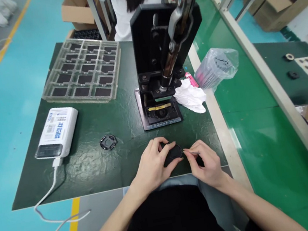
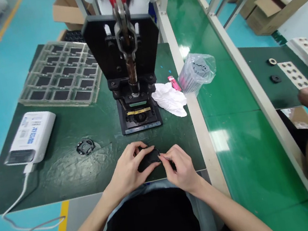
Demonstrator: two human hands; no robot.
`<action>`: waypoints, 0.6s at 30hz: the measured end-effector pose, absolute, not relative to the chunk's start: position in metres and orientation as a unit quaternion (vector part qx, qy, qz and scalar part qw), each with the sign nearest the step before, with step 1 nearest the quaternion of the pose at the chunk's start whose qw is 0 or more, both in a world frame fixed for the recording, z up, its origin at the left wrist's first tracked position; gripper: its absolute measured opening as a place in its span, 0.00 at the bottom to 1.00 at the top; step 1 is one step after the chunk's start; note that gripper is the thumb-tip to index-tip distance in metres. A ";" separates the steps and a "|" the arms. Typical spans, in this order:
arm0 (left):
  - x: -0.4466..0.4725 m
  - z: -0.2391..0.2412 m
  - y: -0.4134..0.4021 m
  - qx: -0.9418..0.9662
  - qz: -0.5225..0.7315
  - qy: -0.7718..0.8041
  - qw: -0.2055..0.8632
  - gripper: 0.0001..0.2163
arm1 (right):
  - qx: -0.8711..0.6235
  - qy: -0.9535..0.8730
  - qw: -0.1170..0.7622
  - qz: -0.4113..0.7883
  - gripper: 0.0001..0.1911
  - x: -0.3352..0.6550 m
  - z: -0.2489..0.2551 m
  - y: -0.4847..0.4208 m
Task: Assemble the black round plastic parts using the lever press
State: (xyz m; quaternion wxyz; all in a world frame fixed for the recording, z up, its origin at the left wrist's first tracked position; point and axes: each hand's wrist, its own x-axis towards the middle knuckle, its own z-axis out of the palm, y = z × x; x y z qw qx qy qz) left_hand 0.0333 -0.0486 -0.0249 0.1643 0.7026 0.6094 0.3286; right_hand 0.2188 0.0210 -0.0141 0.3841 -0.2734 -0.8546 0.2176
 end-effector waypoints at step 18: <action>0.036 -0.025 -0.049 0.697 0.333 0.618 0.146 0.18 | -0.478 -0.645 0.473 0.362 0.11 0.232 -0.003 0.042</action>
